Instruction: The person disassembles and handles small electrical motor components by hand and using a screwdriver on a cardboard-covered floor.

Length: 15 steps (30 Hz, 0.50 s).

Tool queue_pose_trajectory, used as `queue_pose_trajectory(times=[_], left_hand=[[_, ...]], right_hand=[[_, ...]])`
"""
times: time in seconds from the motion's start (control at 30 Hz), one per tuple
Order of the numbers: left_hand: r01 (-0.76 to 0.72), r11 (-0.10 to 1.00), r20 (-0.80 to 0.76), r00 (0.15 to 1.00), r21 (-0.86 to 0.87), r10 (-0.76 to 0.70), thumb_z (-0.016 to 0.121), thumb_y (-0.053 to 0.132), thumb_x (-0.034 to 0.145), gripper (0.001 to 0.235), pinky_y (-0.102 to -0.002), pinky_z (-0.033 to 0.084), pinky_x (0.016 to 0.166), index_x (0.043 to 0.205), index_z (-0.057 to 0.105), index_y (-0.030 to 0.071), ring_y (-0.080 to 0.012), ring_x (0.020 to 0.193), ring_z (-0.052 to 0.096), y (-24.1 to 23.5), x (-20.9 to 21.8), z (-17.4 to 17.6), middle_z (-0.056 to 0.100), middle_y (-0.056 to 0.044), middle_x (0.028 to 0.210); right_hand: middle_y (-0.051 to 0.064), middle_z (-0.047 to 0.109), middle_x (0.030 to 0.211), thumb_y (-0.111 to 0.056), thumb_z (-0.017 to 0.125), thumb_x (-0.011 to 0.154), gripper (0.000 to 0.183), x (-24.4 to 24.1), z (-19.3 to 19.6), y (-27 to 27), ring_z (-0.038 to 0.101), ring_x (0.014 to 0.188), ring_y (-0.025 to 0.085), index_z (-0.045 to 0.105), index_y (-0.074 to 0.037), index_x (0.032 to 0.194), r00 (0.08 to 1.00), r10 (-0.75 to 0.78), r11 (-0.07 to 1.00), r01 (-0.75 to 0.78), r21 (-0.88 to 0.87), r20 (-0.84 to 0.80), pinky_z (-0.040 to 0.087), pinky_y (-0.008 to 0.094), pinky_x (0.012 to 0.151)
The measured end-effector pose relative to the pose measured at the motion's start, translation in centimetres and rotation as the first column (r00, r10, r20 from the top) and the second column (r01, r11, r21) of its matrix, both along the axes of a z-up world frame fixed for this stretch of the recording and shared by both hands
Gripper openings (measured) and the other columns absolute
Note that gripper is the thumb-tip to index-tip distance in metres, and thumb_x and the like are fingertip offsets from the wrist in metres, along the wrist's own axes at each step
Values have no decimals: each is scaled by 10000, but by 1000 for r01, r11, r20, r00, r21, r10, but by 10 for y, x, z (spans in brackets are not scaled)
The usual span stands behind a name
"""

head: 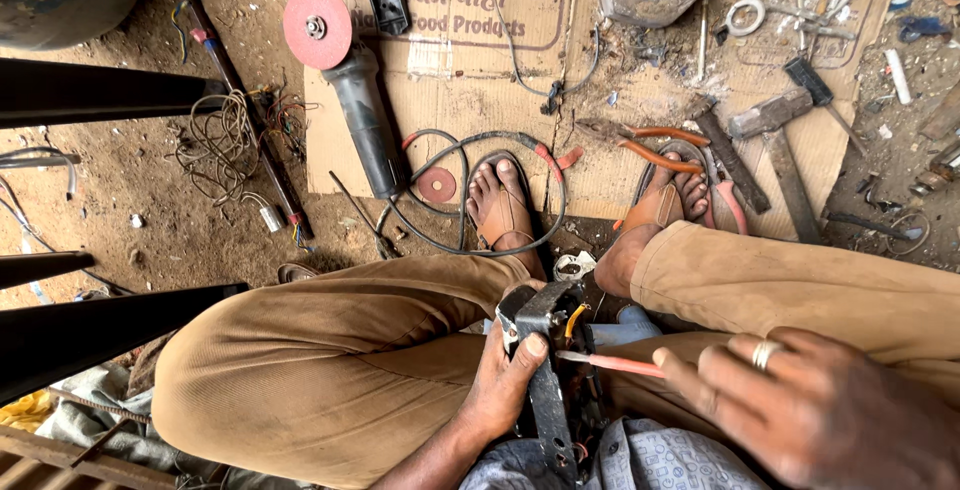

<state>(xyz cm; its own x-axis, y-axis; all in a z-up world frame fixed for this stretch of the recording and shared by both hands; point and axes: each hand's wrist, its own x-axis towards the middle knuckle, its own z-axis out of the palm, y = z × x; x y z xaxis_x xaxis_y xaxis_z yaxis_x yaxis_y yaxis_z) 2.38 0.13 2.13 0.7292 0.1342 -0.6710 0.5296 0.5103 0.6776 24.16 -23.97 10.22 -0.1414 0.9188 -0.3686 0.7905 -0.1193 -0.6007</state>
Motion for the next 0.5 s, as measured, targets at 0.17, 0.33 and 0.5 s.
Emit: queue_pose_trajectory(times=[0.17, 0.33, 0.5], left_hand=[[-3, 1000, 19, 1000, -11, 3, 634, 665, 907, 860, -348, 419, 1069, 1437, 452, 13, -174, 1209, 511, 1, 5, 1, 558, -89, 1282], [24, 1000, 63, 998, 8, -24, 620, 669, 939, 842, -366, 418, 1085, 1422, 478, -6, -197, 1221, 504, 2, 3, 2, 535, -107, 1292], [0, 998, -30, 1000, -59, -2, 630, 663, 898, 849, -379, 408, 1090, 1437, 441, 35, -200, 1230, 501, -2, 0, -1, 542, -104, 1316]], right_hand=[[153, 692, 1119, -368, 568, 947, 636, -2, 14, 3, 686, 849, 277, 594, 29, 1443, 991, -26, 974, -5, 228, 130, 562, 417, 654], [-88, 764, 1081, -511, 637, 925, 563, 5, 19, 28, 786, 855, 122, 664, -247, 1421, 907, -412, 727, 267, -632, -91, 635, 295, 783], [8, 698, 1051, -359, 639, 909, 495, 13, 13, 22, 728, 893, 200, 682, -59, 1300, 977, -196, 976, 185, -113, -88, 588, 365, 766]])
